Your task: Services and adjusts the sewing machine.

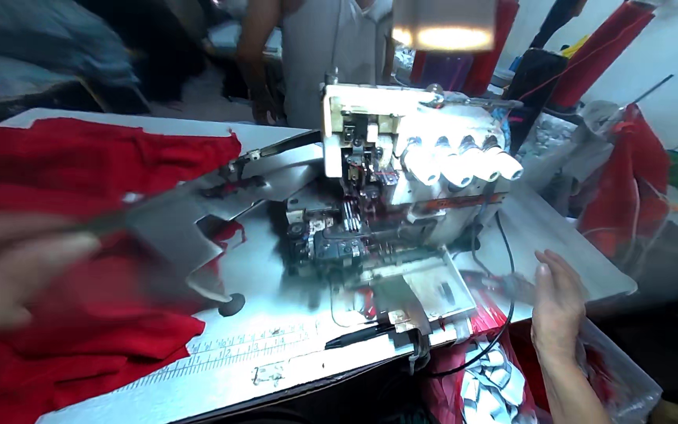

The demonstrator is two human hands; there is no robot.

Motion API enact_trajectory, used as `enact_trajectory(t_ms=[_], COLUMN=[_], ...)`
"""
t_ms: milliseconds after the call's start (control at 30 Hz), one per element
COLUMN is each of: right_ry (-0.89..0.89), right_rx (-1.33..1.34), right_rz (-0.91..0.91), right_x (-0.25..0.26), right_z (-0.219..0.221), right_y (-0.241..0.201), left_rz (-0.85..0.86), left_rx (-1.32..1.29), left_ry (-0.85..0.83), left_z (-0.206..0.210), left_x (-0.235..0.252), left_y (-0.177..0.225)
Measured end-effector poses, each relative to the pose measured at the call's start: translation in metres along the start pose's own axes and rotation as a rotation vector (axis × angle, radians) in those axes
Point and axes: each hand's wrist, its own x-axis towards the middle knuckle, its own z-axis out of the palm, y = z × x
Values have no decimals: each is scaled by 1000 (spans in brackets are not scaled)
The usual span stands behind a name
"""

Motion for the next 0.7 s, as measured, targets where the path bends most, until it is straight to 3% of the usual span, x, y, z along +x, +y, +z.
enact_trajectory(t_ms=[67,100,167,233,333,433,533,633,700], right_ry=[25,38,-9,-177,-490,-737,-763,-738,-740], right_rx=[67,57,47,163,525,877,1106,1121,1126], right_rz=[-47,-169,-414,-496,-377,-51,225,243,260], right_x=[-4,-8,-17,-32,-67,-91,-97,-96,-87], right_z=[-5,-9,-17,-17,3,17,14,7,-1], right_y=[-8,-18,-48,-84,-124,-150,-162,-155,-144], left_rz=[-155,-139,60,176,224,287,400,441,447], left_rx=[-55,-92,-206,-346,-495,-592,-527,-354,-190], left_ry=[-284,-411,-501,-520,-507,-481,-394,-351,-187], left_z=[-1,2,17,36,64,90,105,98,88], left_x=[-15,-19,-26,-34,-43,-51,-55,-48,-33], left_y=[94,120,137,140,160,178,188,186,171])
